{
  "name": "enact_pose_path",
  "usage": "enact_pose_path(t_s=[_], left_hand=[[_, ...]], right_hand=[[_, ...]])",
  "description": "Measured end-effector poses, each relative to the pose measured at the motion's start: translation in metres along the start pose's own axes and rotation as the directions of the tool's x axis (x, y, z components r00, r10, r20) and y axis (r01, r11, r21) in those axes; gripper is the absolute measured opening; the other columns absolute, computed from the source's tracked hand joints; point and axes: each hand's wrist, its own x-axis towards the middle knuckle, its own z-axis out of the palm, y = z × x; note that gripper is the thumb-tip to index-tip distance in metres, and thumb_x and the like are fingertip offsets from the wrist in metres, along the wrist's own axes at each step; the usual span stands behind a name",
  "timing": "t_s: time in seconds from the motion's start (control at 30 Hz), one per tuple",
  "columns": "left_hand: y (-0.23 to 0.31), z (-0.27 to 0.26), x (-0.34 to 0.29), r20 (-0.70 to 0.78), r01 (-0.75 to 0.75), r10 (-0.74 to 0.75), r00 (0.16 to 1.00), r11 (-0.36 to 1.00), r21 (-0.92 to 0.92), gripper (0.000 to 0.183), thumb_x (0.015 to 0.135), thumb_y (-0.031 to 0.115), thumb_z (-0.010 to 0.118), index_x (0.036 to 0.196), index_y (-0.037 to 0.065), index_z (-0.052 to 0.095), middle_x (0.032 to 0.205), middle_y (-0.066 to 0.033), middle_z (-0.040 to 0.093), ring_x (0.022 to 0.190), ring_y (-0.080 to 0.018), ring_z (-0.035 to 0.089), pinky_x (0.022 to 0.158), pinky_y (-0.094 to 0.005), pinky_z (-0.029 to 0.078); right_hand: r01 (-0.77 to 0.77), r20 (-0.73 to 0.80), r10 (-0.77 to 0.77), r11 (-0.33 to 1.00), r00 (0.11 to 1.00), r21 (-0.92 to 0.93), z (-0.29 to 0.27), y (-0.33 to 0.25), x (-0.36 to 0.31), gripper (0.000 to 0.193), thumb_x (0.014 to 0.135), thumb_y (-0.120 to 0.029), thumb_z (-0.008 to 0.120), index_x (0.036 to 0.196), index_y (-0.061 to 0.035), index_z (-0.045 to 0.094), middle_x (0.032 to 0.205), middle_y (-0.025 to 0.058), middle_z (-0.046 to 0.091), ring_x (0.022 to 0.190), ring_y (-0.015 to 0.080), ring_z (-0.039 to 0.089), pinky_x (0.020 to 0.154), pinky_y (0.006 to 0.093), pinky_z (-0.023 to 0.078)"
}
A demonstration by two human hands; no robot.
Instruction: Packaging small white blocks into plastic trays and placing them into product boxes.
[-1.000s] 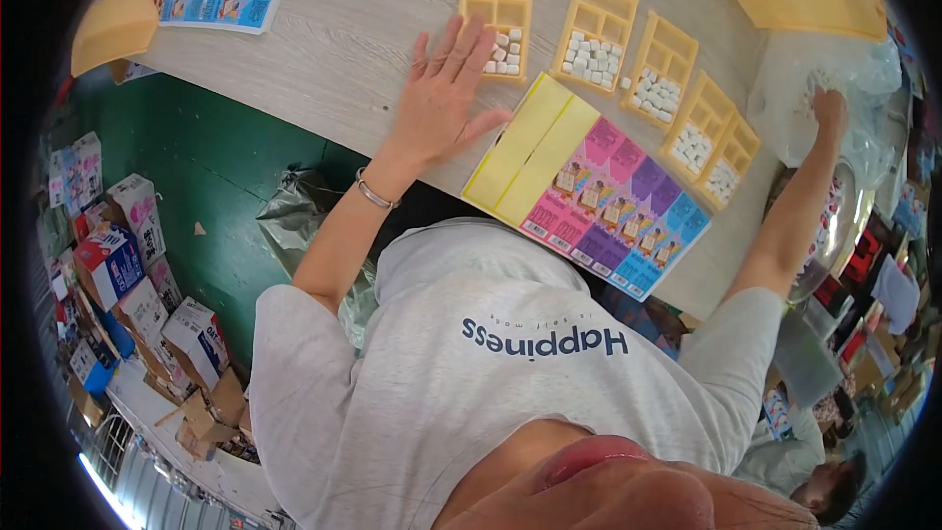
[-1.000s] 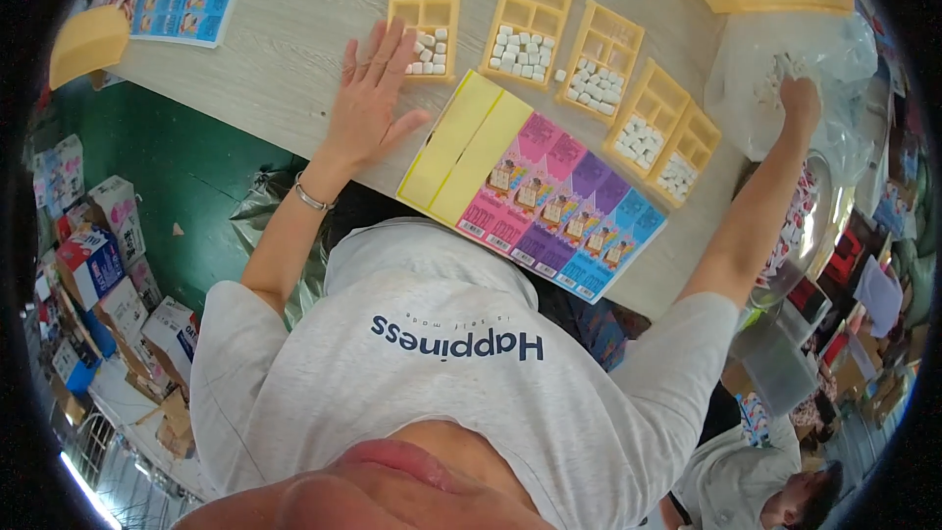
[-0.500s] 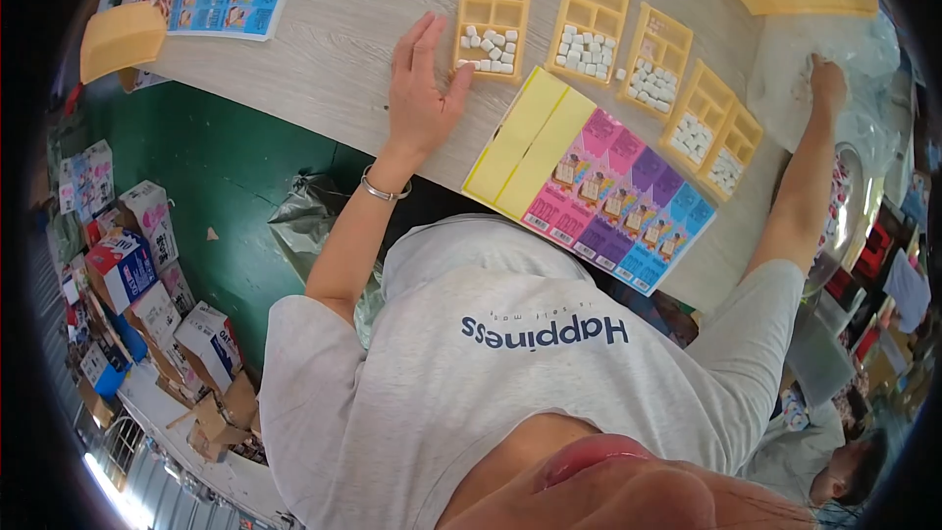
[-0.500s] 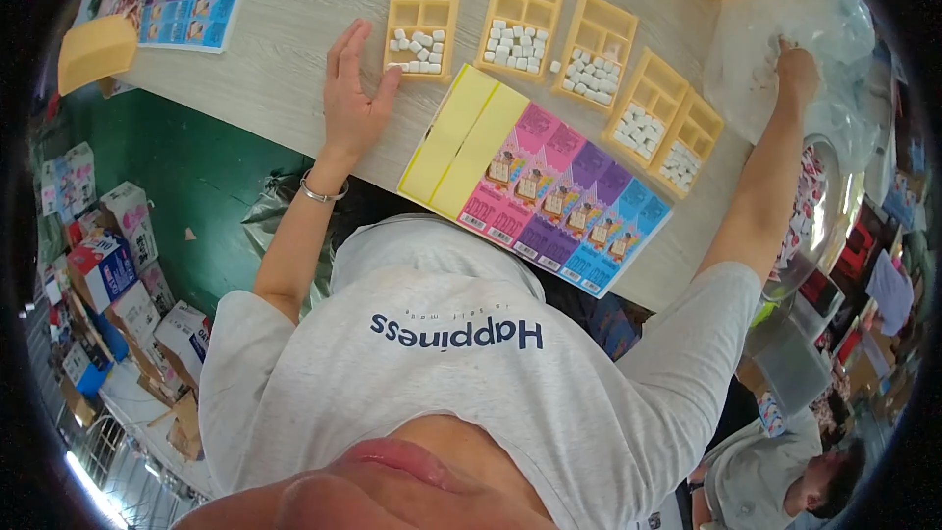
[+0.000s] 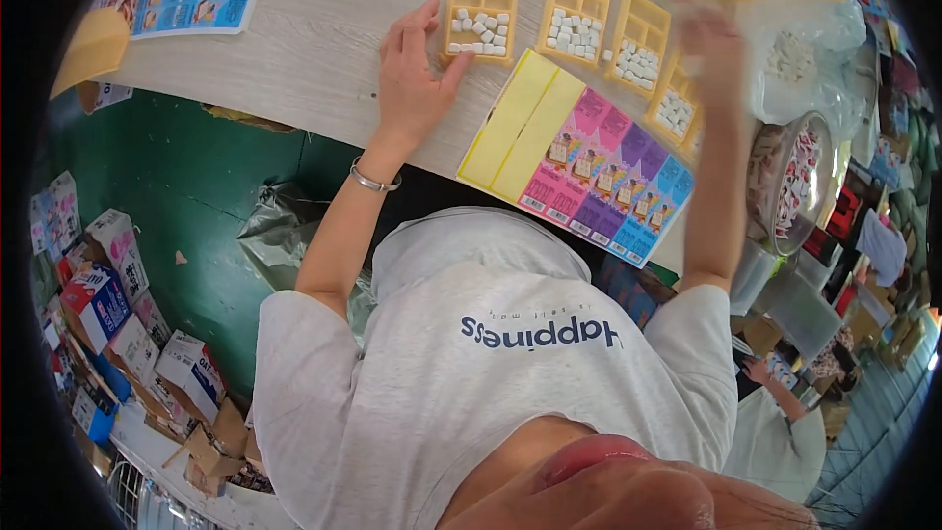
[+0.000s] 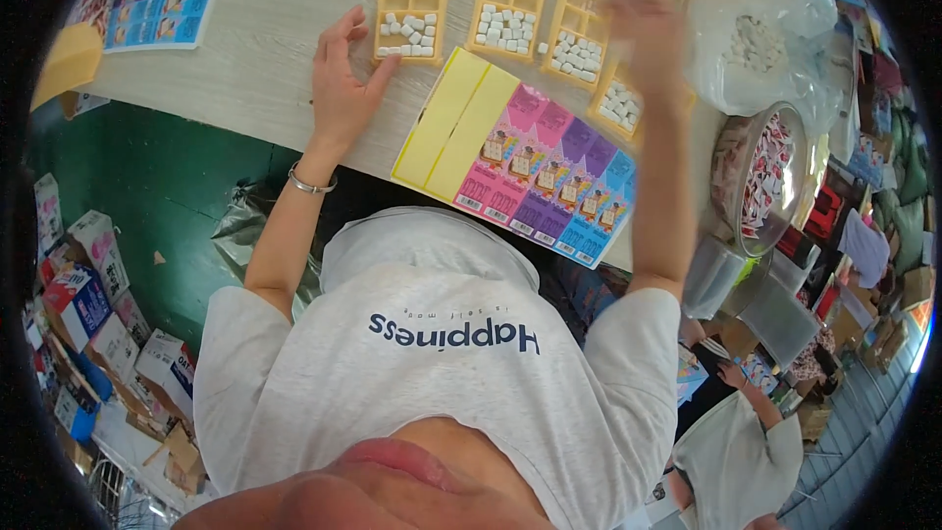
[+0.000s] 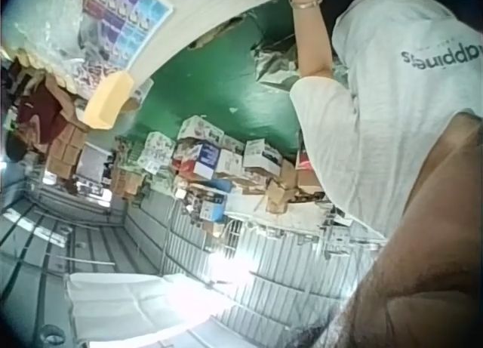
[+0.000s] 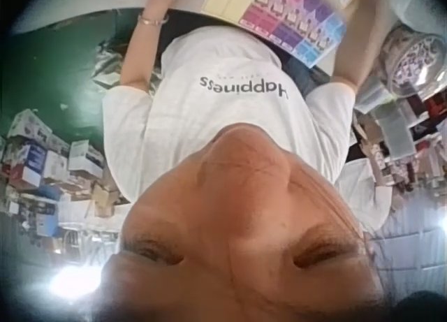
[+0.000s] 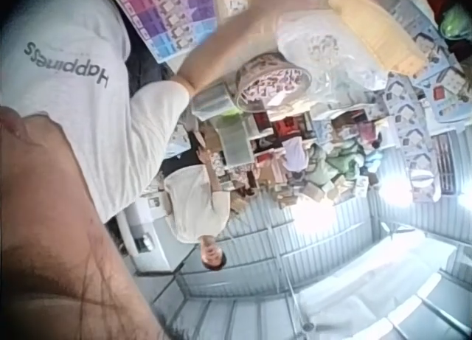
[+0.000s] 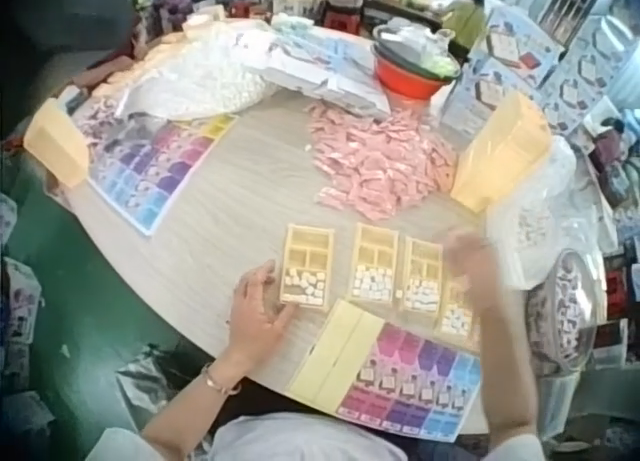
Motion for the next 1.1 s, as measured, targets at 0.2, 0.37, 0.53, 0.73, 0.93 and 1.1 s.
enact_pose_path(t_s=[0.2, 0.37, 0.53, 0.73, 0.93, 1.1], left_hand=[[0.002, -0.002, -0.003, -0.018, 0.076, -0.078, 0.997, 0.993, -0.094, 0.067, 0.081, 0.018, 0.079, 0.140, 0.007, 0.049, 0.124, -0.0100, 0.060, 0.108, -0.0255, 0.061, 0.099, -0.0412, 0.044], [0.000, -0.007, -0.003, 0.022, 0.069, -0.068, 0.997, 0.997, -0.046, 0.066, 0.078, 0.015, 0.079, 0.137, 0.008, 0.051, 0.126, -0.0093, 0.060, 0.113, -0.0274, 0.058, 0.101, -0.0434, 0.042], [-0.005, -0.007, -0.006, 0.067, -0.029, 0.029, 0.997, 1.000, -0.010, 0.066, 0.081, 0.022, 0.078, 0.140, 0.010, 0.051, 0.134, -0.0097, 0.057, 0.124, -0.0289, 0.053, 0.107, -0.0449, 0.038], [0.007, -0.008, -0.009, 0.340, -0.255, 0.118, 0.933, 0.883, 0.393, 0.073, 0.092, 0.050, 0.063, 0.153, 0.017, 0.040, 0.159, -0.0020, 0.038, 0.149, -0.0261, 0.029, 0.118, -0.0573, 0.021], [0.010, -0.006, -0.008, 0.387, -0.261, 0.098, 0.917, 0.880, 0.396, 0.079, 0.093, 0.059, 0.054, 0.156, 0.016, 0.034, 0.162, -0.0013, 0.033, 0.152, -0.0246, 0.022, 0.119, -0.0591, 0.016], [0.006, -0.002, -0.013, 0.160, -0.128, 0.108, 0.981, 0.984, 0.124, 0.084, 0.094, 0.066, 0.046, 0.153, 0.006, 0.038, 0.160, -0.0111, 0.036, 0.150, -0.0285, 0.029, 0.120, -0.0567, 0.017]], right_hand=[[0.314, 0.189, -0.294, 0.946, 0.937, -0.086, 0.179, -0.069, 0.003, 0.019, 0.091, -0.017, 0.072, 0.108, -0.0084, 0.073, 0.086, 0.0059, 0.069, 0.073, 0.0213, 0.066, 0.064, 0.0326, 0.053], [0.342, 0.306, -0.268, 0.913, 0.914, -0.222, 0.179, -0.075, 0.004, 0.034, 0.082, -0.025, 0.078, 0.114, -0.0158, 0.069, 0.089, 0.0118, 0.066, 0.077, 0.0303, 0.068, 0.064, 0.0404, 0.055], [0.041, 0.147, -0.049, 0.998, 0.988, 0.057, 0.173, -0.069, 0.007, 0.033, 0.087, -0.025, 0.077, 0.115, -0.0089, 0.070, 0.082, 0.0021, 0.062, 0.064, 0.0128, 0.058, 0.055, 0.0267, 0.046], [-0.346, 0.147, 0.528, 0.302, 0.837, 0.888, 0.169, -0.049, 0.025, 0.019, 0.098, -0.020, 0.066, 0.100, -0.0016, 0.069, 0.068, -0.0032, 0.055, 0.056, 0.0038, 0.046, 0.047, 0.0223, 0.033], [-0.168, -0.157, 0.365, 0.716, 0.918, 0.678, 0.210, -0.051, 0.030, 0.024, 0.104, -0.023, 0.057, 0.097, -0.0018, 0.067, 0.063, -0.0034, 0.050, 0.052, 0.0047, 0.043, 0.047, 0.0223, 0.034], [-0.098, -0.120, 0.226, 0.759, 0.967, 0.643, 0.224, -0.058, 0.029, 0.031, 0.107, -0.027, 0.051, 0.097, -0.0015, 0.065, 0.062, -0.0034, 0.048, 0.053, 0.0051, 0.042, 0.048, 0.0222, 0.034]])
